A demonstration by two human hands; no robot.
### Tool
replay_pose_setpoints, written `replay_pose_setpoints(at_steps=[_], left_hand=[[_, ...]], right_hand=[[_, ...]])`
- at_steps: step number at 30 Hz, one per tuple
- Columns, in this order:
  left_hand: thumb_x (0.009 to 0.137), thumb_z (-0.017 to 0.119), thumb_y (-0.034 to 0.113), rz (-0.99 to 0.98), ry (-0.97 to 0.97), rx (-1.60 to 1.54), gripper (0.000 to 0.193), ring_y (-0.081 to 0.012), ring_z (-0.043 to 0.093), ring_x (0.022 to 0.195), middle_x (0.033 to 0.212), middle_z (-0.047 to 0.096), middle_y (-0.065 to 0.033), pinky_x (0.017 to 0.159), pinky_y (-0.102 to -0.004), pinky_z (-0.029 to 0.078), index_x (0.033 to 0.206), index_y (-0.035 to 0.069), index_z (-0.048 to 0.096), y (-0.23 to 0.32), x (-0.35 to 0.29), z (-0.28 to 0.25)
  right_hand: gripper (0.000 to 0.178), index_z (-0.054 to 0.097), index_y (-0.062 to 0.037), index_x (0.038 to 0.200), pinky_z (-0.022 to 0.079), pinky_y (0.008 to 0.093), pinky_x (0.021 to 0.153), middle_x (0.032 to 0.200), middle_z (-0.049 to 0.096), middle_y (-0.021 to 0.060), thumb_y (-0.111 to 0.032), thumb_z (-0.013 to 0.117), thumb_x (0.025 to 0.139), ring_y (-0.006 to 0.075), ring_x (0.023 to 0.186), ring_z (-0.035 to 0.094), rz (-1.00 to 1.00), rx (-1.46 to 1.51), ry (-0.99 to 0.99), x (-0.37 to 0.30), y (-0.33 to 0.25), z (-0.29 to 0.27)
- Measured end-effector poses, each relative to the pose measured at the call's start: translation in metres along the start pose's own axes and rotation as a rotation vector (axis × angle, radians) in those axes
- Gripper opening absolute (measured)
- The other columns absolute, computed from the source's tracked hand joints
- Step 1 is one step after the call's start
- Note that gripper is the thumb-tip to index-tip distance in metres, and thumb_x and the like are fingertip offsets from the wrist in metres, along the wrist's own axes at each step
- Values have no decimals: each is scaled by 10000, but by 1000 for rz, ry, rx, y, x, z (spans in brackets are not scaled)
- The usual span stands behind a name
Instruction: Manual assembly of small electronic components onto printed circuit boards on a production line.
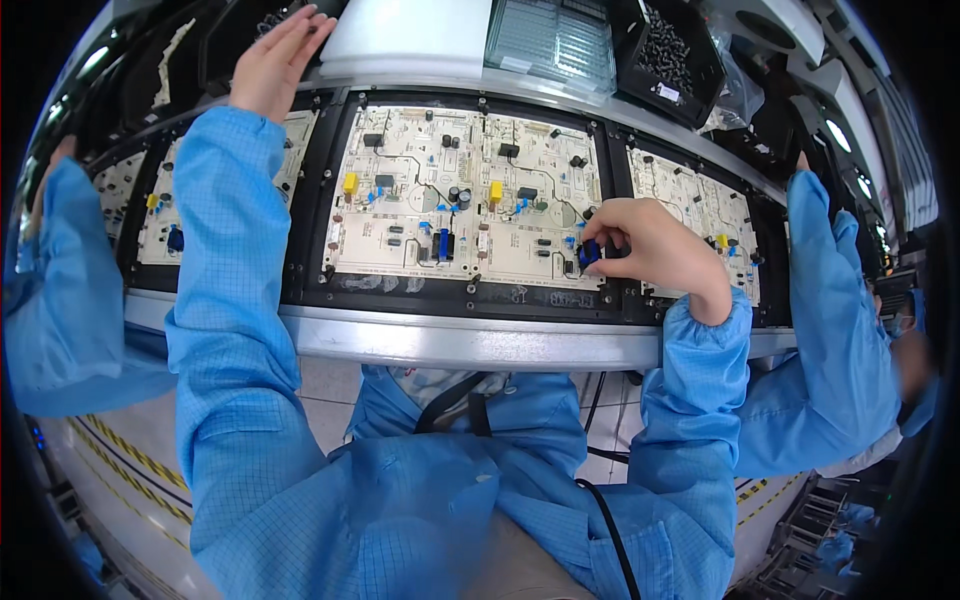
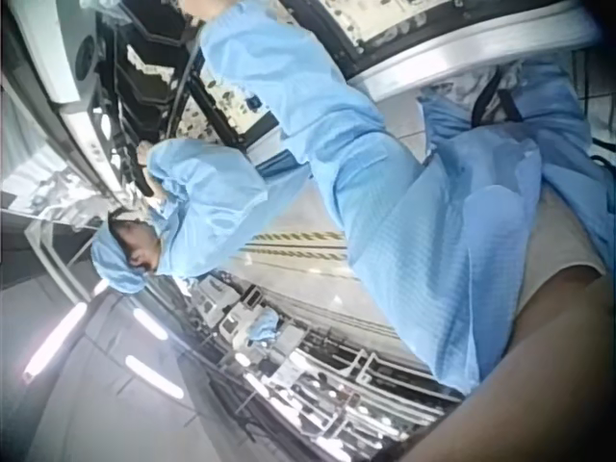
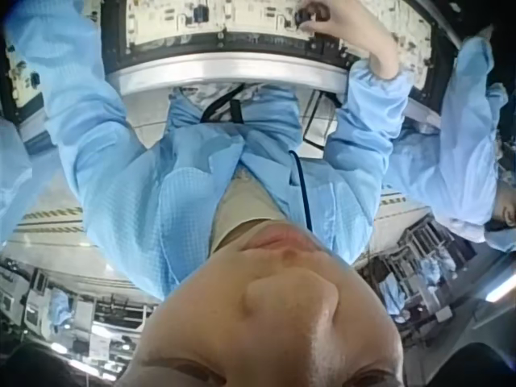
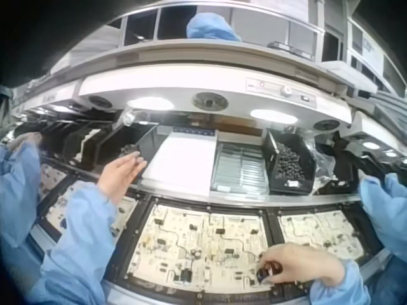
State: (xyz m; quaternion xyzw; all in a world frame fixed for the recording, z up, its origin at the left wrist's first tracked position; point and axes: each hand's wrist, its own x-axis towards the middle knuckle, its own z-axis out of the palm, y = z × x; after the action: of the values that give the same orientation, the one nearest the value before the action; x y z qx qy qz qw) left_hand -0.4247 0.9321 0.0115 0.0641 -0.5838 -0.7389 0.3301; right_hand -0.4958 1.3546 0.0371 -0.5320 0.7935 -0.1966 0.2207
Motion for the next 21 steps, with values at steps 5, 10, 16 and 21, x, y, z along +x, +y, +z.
replay_pose_setpoints(at_steps=[5, 10, 16, 21], left_hand=[[946, 451, 52, -146, -42, -124, 405, -267, 513, 1173, 1248, 497, -219, 1001, -259, 441, 1318, -73, 350, -3, -15, 23], [918, 473, -8, -179, -27, -214, 442, -319, 509, 1166, 1269, 460, -247, 987, -277, 462, 1319, -92, 308, -1, -24, 37], [848, 539, -58, -220, -58, -142, 296, -280, 564, 1097, 1158, 566, -190, 960, -326, 466, 1141, -85, 502, -25, -35, 33], [875, 544, -13, -186, -140, -42, 256, -249, 590, 1058, 1129, 593, -155, 939, -311, 468, 1127, -57, 540, -30, -39, 51]], right_hand=[[285, 602, 4, 887, 476, 349, 708, 834, 608, 127, -88, 743, 656, 283, 791, 596, 97, -103, 34, -3, -4, 11], [358, 597, -21, 934, 466, 328, 667, 805, 574, 92, -150, 776, 652, 231, 750, 573, 25, -228, -6, -1, -9, -2], [227, 632, -29, 954, 406, 229, 573, 665, 588, 13, -145, 694, 770, 68, 619, 513, 101, -16, 231, 41, 31, -90], [193, 652, -20, 915, 496, 299, 647, 754, 665, 105, -111, 622, 747, 200, 695, 647, 362, -260, 848, 91, 190, -145]])
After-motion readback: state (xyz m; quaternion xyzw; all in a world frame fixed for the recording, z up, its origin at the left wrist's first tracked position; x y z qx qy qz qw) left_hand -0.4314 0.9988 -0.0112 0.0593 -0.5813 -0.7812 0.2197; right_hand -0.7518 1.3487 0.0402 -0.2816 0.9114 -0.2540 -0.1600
